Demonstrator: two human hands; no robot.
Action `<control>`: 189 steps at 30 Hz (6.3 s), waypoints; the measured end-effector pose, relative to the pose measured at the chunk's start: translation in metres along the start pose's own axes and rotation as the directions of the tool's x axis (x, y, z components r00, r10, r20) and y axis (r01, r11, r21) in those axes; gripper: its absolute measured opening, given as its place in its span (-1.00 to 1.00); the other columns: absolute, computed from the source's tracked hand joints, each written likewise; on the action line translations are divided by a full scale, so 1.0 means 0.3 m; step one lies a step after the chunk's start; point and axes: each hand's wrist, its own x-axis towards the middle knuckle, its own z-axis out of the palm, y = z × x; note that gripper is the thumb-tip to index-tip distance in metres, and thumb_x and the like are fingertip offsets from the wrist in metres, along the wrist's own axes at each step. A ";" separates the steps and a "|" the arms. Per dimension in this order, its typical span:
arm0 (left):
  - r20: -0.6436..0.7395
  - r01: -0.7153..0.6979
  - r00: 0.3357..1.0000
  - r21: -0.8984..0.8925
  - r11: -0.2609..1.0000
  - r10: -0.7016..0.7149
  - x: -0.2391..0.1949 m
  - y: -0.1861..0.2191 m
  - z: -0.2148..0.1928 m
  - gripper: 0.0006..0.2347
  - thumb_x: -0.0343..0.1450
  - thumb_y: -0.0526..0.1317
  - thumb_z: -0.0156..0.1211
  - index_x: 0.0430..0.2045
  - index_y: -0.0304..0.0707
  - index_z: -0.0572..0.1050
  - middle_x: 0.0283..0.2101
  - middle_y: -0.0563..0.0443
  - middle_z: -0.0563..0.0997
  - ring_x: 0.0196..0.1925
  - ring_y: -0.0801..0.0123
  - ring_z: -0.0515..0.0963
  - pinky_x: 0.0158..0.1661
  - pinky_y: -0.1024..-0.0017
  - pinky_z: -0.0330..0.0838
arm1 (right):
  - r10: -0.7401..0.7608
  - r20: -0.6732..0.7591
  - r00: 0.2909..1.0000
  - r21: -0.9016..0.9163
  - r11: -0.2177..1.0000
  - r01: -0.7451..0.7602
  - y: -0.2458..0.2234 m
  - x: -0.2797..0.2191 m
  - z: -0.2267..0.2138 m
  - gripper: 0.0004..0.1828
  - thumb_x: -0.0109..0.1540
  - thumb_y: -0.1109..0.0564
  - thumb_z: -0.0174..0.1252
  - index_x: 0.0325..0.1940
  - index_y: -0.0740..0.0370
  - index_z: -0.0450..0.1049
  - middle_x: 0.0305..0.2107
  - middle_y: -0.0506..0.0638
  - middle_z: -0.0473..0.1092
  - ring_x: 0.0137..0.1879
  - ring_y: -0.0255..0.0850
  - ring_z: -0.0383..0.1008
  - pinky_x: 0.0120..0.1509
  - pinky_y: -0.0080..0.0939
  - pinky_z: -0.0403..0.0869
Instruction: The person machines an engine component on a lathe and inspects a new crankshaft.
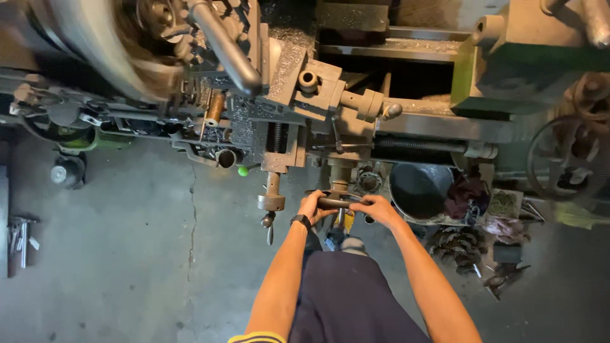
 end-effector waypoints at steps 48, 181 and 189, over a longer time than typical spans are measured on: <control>0.005 -0.029 1.000 -0.031 0.999 0.029 -0.034 0.006 0.014 -0.69 0.37 -0.28 0.16 -0.21 -0.67 0.29 -0.10 -0.42 0.47 -0.09 -0.25 0.62 -0.17 -0.08 0.61 | 0.125 0.087 0.988 0.002 0.992 -0.126 0.076 0.078 -0.046 -0.23 0.04 -0.30 0.38 0.25 0.06 0.55 0.01 0.12 0.55 0.08 -0.06 0.52 0.07 -0.09 0.46; 0.662 -0.279 0.672 0.641 -0.715 0.332 -0.218 -0.057 0.187 -0.58 0.42 0.14 0.17 -0.31 -0.32 0.54 -0.26 -0.22 0.58 -0.09 -0.04 0.51 -0.06 -0.02 0.31 | 0.447 -0.475 0.758 0.669 0.743 -0.019 0.337 0.320 0.237 -0.47 0.33 -0.12 0.20 -0.04 0.51 0.49 -0.12 0.39 0.49 -0.21 0.08 0.48 -0.20 0.03 0.43; 0.621 -0.135 0.690 0.614 -0.778 0.370 -0.104 -0.164 0.200 -0.73 0.35 -0.04 0.24 -0.25 -0.24 0.55 -0.20 -0.18 0.59 -0.04 -0.02 0.52 0.05 -0.17 0.28 | 0.246 -0.626 0.740 0.509 0.848 0.149 0.154 0.245 0.277 -0.38 0.11 -0.01 0.37 0.12 0.44 0.43 -0.03 0.21 0.48 0.01 -0.06 0.49 0.07 -0.05 0.43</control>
